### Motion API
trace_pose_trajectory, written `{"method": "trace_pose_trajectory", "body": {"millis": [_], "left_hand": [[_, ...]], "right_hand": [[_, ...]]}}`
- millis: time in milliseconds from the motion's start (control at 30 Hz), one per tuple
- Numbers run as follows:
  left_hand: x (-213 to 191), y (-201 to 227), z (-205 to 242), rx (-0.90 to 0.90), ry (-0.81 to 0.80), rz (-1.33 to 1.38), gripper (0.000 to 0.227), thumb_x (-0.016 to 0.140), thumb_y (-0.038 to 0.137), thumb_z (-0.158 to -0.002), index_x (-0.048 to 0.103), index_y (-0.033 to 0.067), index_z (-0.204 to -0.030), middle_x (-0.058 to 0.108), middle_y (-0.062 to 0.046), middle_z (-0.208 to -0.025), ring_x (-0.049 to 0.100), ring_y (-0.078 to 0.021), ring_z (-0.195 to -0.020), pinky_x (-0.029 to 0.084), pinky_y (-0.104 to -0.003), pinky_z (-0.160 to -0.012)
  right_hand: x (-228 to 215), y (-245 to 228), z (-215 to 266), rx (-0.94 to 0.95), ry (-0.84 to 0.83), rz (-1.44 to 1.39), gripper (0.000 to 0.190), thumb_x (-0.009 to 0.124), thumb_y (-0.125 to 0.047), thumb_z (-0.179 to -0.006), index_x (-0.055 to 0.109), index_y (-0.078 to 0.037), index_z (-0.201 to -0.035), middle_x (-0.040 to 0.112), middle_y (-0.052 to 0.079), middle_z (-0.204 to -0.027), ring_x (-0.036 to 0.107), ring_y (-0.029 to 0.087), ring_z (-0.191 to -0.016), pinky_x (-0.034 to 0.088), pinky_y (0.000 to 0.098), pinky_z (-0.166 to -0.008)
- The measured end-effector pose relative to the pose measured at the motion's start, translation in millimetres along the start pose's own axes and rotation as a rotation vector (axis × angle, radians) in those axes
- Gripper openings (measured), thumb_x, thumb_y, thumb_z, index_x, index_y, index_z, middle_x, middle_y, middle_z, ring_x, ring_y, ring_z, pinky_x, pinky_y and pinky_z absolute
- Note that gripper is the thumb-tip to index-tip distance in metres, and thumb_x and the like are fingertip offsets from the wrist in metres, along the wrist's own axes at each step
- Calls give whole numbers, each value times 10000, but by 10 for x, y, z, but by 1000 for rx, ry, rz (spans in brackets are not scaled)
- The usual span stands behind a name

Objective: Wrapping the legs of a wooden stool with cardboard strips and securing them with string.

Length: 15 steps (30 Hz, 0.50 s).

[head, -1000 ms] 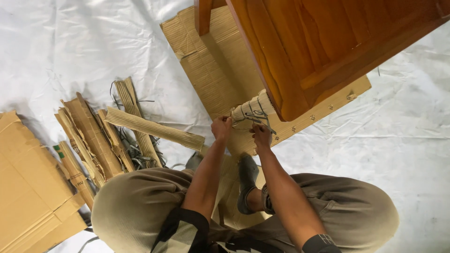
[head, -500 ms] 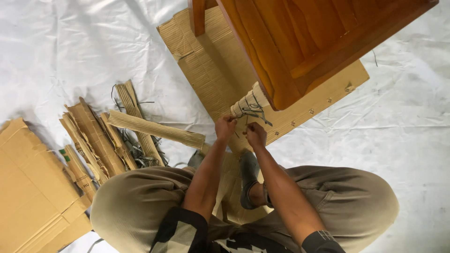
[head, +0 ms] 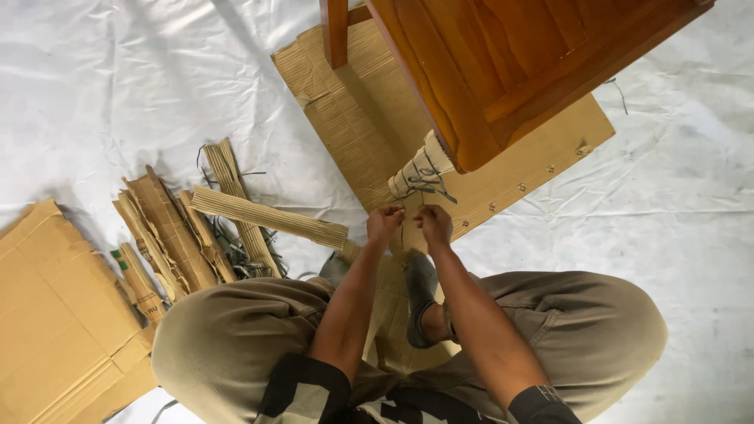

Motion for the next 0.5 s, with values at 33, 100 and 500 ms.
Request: {"method": "trace_pose_trajectory", "body": {"millis": [33,100,500], "left_hand": [[-1,-2,5,2,0,3,331,769,430,-800,808,241,-1070,789,-10,-802,773,-247,-883,558,-384,-867],[7,0,19,25,-5,12,327,745,430,-810,811,244,-1070,784,2,-790,773,-219,-853,551,-369,-867],[-111,113,172,43,-24,-40,274,728,398,-829,817,296,-1067,790,27,-807,769,-208,-842,546,-343,-851]], "right_hand": [[-33,-53,1,-3,1,1,234,646,-360,-901,751,-188,-1019,761,11,-746,724,161,-641,504,301,-650],[-148,-137,9,-5,55,-209,245,684,-349,-895,738,-149,-1028,751,35,-743,672,124,-606,448,238,-549],[11,-306,277,-216,-89,350,227,630,-393,-985,718,-199,-909,755,-18,-710,753,170,-681,545,337,-796]]}}
Point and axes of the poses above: each hand's wrist, its own z-axis away from the middle knuckle, its own x-axis out of the palm, y = z × x, the point moved 9 cm from there along -z, towards the middle knuckle
